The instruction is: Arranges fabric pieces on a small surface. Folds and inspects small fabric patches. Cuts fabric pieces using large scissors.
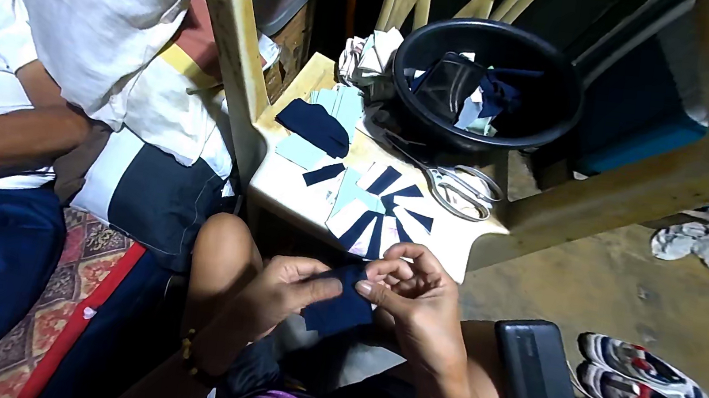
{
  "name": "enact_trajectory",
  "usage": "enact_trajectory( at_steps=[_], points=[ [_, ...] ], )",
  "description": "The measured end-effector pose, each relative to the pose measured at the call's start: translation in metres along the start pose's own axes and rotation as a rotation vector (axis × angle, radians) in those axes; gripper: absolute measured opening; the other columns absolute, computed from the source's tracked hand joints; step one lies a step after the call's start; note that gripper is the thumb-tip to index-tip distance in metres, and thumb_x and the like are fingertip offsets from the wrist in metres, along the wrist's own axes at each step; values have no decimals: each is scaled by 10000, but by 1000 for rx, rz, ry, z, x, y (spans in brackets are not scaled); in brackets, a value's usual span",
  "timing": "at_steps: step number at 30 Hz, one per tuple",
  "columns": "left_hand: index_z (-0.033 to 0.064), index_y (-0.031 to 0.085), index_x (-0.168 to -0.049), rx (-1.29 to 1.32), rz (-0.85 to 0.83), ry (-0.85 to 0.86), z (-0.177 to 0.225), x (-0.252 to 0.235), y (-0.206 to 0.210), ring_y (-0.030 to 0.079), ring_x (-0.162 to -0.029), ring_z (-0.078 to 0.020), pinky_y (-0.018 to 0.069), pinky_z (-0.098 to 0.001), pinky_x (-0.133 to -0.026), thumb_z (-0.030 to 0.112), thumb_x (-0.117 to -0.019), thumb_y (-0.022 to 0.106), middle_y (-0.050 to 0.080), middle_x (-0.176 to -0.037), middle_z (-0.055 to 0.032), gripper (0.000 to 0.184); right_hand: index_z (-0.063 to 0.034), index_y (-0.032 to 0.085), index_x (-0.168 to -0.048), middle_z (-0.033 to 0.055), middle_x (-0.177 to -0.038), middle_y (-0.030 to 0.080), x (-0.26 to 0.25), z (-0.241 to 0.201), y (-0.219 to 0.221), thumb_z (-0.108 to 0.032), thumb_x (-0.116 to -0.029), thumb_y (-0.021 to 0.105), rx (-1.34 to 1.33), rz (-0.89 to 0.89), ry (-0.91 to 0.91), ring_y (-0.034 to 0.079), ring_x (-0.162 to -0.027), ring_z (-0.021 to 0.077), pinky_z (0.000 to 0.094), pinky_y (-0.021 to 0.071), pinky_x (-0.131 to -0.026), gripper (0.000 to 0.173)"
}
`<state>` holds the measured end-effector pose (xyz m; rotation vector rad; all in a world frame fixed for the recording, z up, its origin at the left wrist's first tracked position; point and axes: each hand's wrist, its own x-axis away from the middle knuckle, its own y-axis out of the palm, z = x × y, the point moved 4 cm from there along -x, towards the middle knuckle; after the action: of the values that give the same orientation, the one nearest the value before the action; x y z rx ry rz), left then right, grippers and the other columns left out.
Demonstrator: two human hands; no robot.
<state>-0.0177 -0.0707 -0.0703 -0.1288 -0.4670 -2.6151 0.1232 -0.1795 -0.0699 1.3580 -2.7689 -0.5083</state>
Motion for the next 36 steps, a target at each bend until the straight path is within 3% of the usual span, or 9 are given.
enact_trajectory(
  at_steps=[3, 9, 15, 18, 23, 27, 30, 34, 36],
  points=[
    [58, 695, -938, -46, 9, 86, -2, -6, 1, 683, -761, 3, 574, -181, -704, 2, -904, 690, 726, -839, 59, 65, -58, 570, -1004, 4, -809, 747, -1, 0, 0, 184, -691, 744, 17, 7, -28, 705, -677, 54, 180, 589, -639, 432],
    [21, 662, -991, -147, 107, 258, -5, -16, 2, 676, -811, -2, 570, -186, -769, 8, -910, 697, 712, -865, 43, 89, -60, 607, -987, -28, -818, 718, -3, -1, 0, 154, -683, 765, 80, -3, -76, 678, -687, 32, 167, 580, -646, 404],
    [-5, 615, -1054, -247, 7, 388, 3, -16, -3, 640, -881, 16, 543, -176, -816, -16, -964, 590, 679, -957, 42, 94, 8, 675, -1130, -36, -975, 720, -7, -1, -5, 67, -843, 675, 158, -167, -37, 675, -823, 22, 188, 582, -759, 294],
    [-21, 634, -1076, -292, -79, 356, 8, -16, -6, 612, -879, 48, 520, -145, -809, 1, -1000, 533, 667, -989, 42, 129, -25, 704, -1099, -70, -952, 727, -8, -5, -6, 26, -905, 628, 235, -221, -28, 680, -825, 3, 190, 583, -767, 215],
    [8, 651, -1105, -302, -117, 242, 16, -15, -8, 506, -704, 88, 397, -96, -610, 52, -1027, 493, 647, -934, 81, 182, -43, 758, -986, -46, -1000, 729, -9, -10, -9, 14, -883, 665, 296, -254, -81, 682, -853, 2, 176, 590, -778, 150],
    [18, 597, -1151, -161, -110, 114, 16, -13, -5, 692, -800, -8, 572, -193, -746, 2, -908, 691, 731, -883, 52, 260, -45, 759, -953, -37, -978, 730, -8, -13, -10, 18, -866, 684, 314, -265, -82, 677, -828, -2, 168, 587, -758, 132],
    [6, 661, -1075, -215, -26, 89, 12, -15, -2, 707, -771, -32, 594, -204, -714, -70, -775, 784, 741, -859, 22, 333, -15, 752, -965, -29, -962, 723, -6, -15, -6, 36, -833, 690, 339, -222, -90, 661, -788, -22, 150, 577, -715, 154],
    [36, 699, -924, -323, 84, 137, 7, -22, -1, 652, -737, 28, 546, -143, -683, -35, -816, 753, 703, -833, 55, 140, 42, 720, -1016, -7, -931, 717, -4, -22, -5, 60, -812, 677, 386, -132, -167, 658, -784, -25, 150, 575, -730, 209],
    [29, 691, -956, -301, 115, 123, 3, -22, -3, 645, -738, 21, 545, -148, -688, -11, -859, 715, 693, -847, 47, 108, 47, 706, -1029, -16, -913, 720, -4, -25, -5, 60, -811, 684, 403, -124, -223, 663, -780, -22, 157, 581, -729, 219]
  ],
)
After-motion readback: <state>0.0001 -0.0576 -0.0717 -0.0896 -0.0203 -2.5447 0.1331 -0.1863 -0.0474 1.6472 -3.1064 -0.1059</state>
